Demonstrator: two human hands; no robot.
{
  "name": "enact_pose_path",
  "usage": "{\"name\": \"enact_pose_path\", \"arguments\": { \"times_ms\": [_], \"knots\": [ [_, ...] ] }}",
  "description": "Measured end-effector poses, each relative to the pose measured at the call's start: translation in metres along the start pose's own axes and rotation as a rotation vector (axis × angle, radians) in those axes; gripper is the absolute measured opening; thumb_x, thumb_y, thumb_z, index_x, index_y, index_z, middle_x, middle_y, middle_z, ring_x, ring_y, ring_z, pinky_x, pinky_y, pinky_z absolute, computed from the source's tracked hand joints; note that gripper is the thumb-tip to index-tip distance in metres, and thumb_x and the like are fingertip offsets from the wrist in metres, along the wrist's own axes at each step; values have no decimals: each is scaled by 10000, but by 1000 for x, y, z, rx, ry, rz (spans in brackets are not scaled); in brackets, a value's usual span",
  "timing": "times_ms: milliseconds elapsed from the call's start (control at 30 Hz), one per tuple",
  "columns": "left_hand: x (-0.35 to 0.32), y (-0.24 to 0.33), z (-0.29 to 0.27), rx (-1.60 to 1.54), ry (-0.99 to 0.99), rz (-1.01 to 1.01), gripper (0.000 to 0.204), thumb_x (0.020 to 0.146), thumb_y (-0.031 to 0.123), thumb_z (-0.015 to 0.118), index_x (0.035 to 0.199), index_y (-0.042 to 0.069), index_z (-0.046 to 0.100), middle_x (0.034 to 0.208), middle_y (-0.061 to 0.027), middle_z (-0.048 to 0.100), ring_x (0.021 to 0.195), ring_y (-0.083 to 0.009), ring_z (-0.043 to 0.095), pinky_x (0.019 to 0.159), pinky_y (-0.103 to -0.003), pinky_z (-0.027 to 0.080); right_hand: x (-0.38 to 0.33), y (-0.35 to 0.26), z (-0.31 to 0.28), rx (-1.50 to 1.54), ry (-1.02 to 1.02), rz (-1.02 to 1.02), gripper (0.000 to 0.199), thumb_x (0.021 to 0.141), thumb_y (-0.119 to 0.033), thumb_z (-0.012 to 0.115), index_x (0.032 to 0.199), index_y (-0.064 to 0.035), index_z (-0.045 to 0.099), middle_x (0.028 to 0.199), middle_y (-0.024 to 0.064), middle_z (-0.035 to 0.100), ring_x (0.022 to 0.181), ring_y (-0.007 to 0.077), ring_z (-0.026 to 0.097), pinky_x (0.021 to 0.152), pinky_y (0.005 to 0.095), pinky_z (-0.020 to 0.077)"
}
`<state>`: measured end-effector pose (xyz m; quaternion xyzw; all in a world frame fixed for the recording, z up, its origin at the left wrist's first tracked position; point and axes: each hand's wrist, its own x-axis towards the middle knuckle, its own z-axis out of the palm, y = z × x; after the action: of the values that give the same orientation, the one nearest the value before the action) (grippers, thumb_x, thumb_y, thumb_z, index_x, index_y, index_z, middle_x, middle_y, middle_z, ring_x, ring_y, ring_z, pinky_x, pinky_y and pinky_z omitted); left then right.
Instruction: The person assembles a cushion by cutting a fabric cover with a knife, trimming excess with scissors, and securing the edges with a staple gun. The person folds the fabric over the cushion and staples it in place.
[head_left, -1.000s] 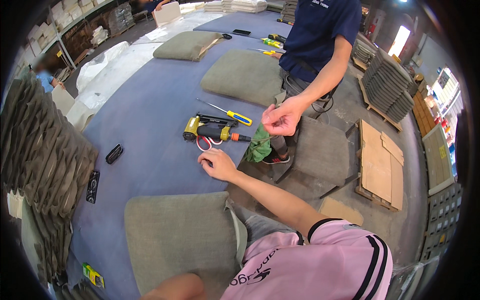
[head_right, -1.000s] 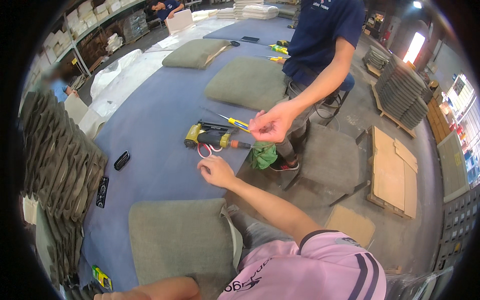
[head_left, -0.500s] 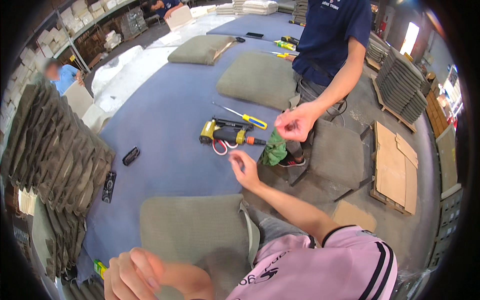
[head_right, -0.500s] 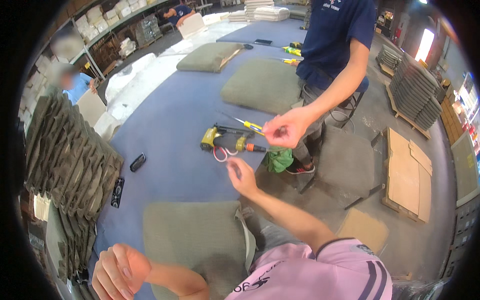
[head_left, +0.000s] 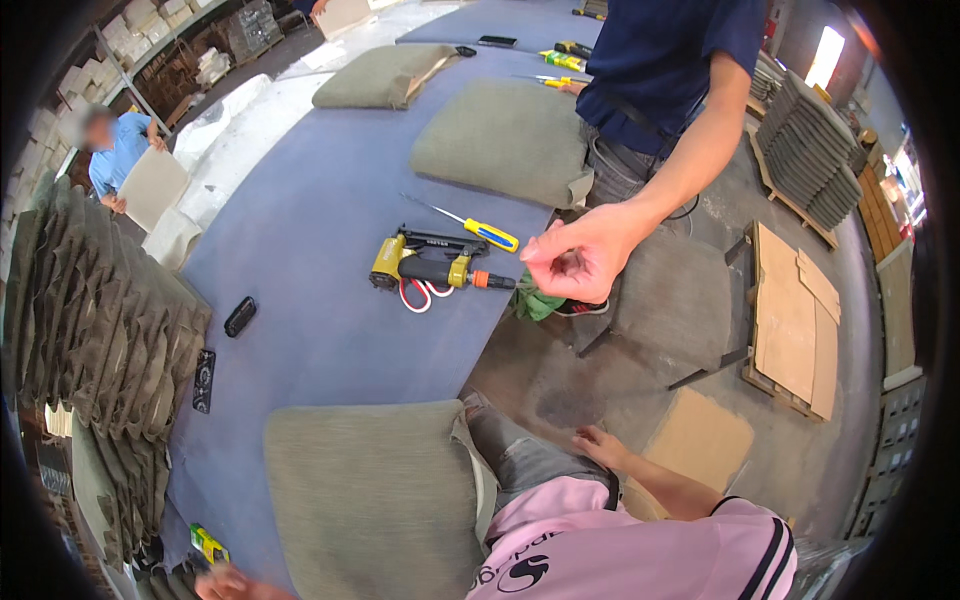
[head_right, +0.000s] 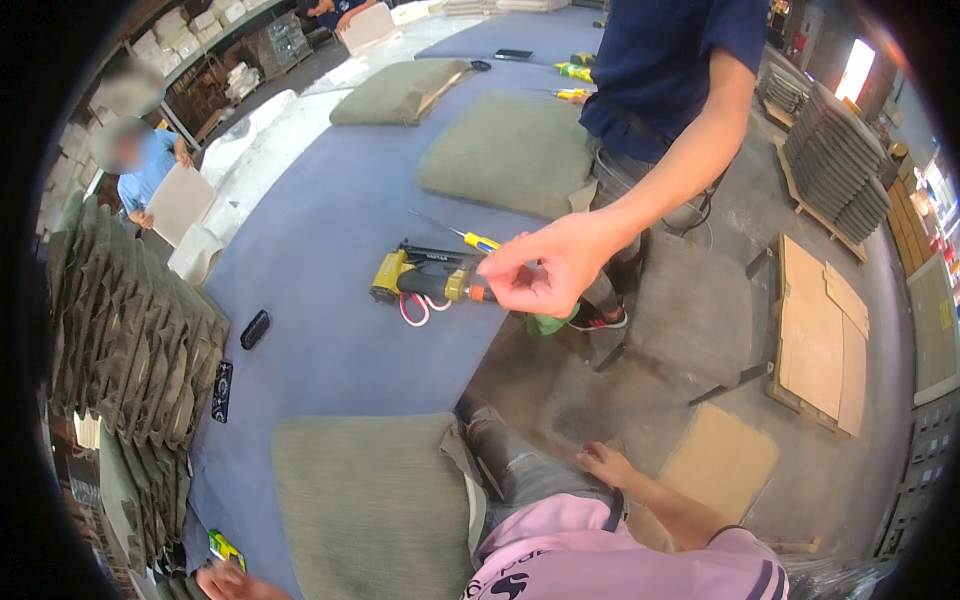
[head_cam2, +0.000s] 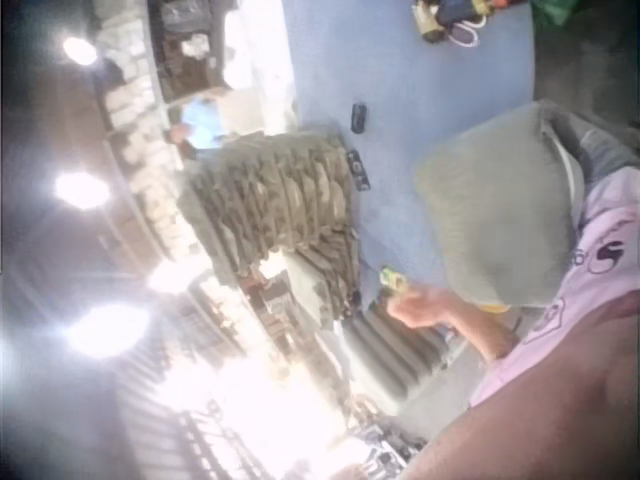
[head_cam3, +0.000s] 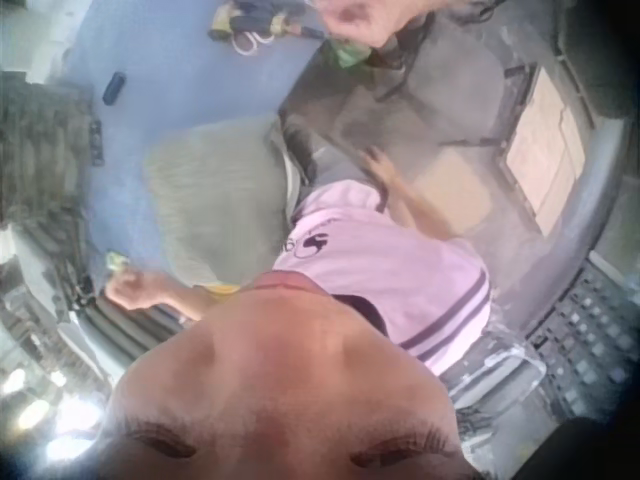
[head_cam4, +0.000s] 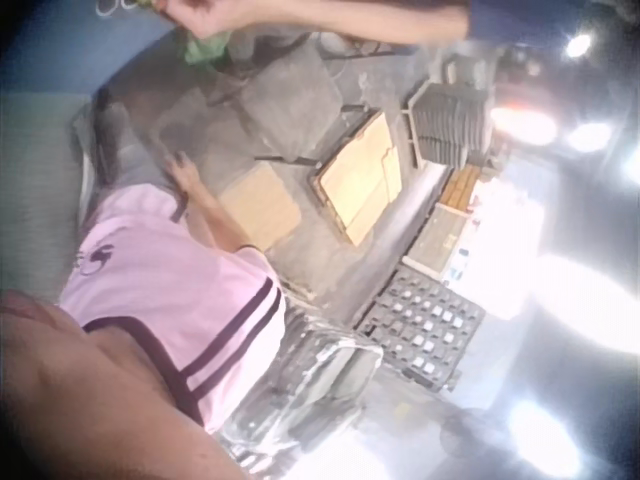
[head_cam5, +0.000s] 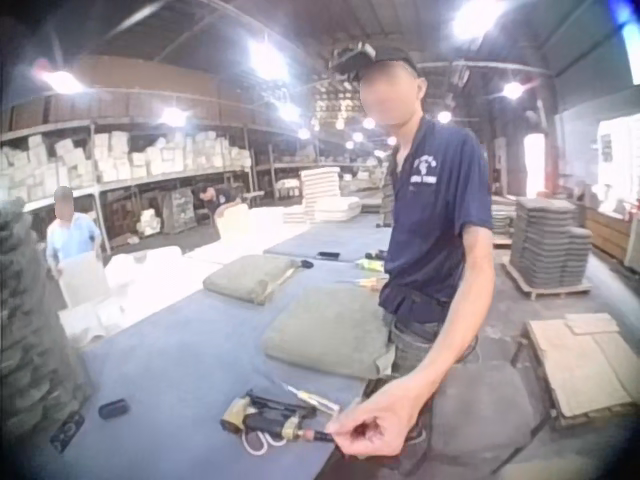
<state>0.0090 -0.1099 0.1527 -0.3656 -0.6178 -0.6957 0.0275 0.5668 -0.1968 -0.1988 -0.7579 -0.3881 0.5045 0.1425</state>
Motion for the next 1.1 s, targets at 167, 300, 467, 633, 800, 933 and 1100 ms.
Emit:
{"name": "enact_pose_path", "arguments": {
  "times_ms": [167,300,467,633,800,933,1100],
  "knots": [
    [-47,-58,-94,-97,171,-351,271,1047,327,572,869,123,560,874,-32,510,873,-188,518,848,-454,426,19,3,2,78,-231,71,821,1037,-681,556,1559,-48,516,1544,215,583,1448,354,544,1206,428,421],
    [-69,-76,-71,50,12,-500,244,1043,321,580,910,119,543,915,-43,500,902,-202,517,865,-456,427,48,-29,7,80,-307,3,920,1013,-741,546,1618,-57,439,1629,217,498,1526,359,453,1254,420,360],
    [-92,-99,-42,112,-240,-582,224,1037,314,590,960,115,521,967,-55,489,939,-218,514,886,-459,429,51,-108,14,-53,-345,-8,1171,924,-854,550,1711,-47,234,1689,257,402,1590,394,355,1300,442,292],
    [-108,-125,-14,134,-460,-641,221,1032,307,600,1011,111,499,1020,-68,477,976,-234,512,908,-462,431,47,-150,38,-322,-371,-54,1387,820,-961,528,1705,43,165,1745,316,229,1615,459,264,1325,462,246],
    [-121,-146,-4,166,-593,-694,236,1027,299,609,1061,107,477,1072,-81,465,1012,-250,510,929,-465,432,51,-134,73,-491,-412,-6,1420,745,-993,572,1746,-100,105,1753,318,193,1606,498,262,1316,501,268],
    [-124,-156,-7,212,-633,-730,259,1023,294,617,1101,104,459,1114,-91,456,1042,-263,508,946,-467,434,56,-132,88,-497,-353,57,1417,703,-966,654,1761,-233,63,1748,327,194,1601,496,279,1296,529,307],
    [-127,-161,-12,265,-664,-754,298,1018,286,627,1152,100,437,1166,-104,444,1078,-280,506,968,-470,435,53,-139,87,-486,-356,59,1322,766,-870,695,1755,-210,117,1723,338,248,1558,513,360,1262,541,365]
  ]
}}
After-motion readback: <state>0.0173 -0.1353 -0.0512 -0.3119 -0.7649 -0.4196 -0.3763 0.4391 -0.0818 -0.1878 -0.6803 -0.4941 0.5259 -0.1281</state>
